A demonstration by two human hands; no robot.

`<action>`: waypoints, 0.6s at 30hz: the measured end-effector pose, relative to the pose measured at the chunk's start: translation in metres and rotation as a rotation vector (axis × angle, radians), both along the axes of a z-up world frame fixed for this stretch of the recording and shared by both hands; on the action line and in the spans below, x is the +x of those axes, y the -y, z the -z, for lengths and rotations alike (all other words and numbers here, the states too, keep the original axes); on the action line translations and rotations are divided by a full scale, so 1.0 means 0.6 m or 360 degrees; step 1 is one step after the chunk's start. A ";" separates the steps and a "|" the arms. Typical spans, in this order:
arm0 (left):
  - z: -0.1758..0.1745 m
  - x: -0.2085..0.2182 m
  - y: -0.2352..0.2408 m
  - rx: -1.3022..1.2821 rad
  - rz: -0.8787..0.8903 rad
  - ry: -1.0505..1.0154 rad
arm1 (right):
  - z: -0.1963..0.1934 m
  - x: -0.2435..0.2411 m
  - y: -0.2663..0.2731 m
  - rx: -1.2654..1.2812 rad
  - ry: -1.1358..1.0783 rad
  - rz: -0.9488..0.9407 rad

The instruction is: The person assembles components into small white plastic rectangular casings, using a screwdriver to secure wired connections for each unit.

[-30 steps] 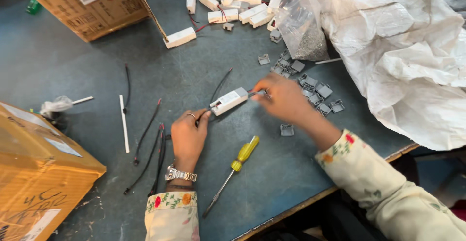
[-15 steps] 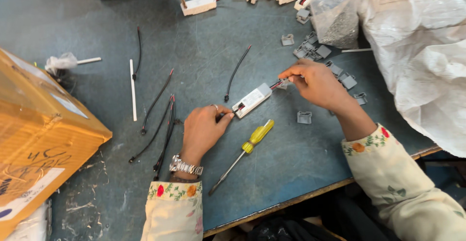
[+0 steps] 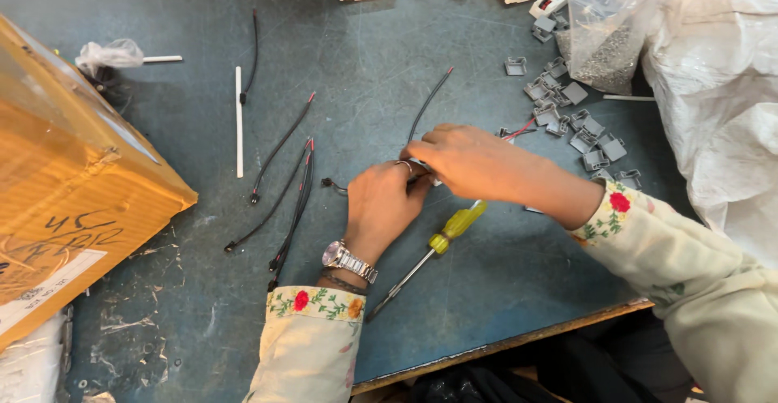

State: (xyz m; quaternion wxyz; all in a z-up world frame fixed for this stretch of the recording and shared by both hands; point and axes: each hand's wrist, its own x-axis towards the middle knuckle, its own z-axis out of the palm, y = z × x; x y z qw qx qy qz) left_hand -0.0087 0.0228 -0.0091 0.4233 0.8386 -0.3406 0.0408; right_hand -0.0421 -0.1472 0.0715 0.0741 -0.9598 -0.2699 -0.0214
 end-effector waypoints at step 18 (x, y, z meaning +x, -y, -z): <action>-0.005 -0.001 -0.001 0.0054 0.0023 0.0000 | -0.025 0.017 0.060 0.0215 -0.0613 0.0144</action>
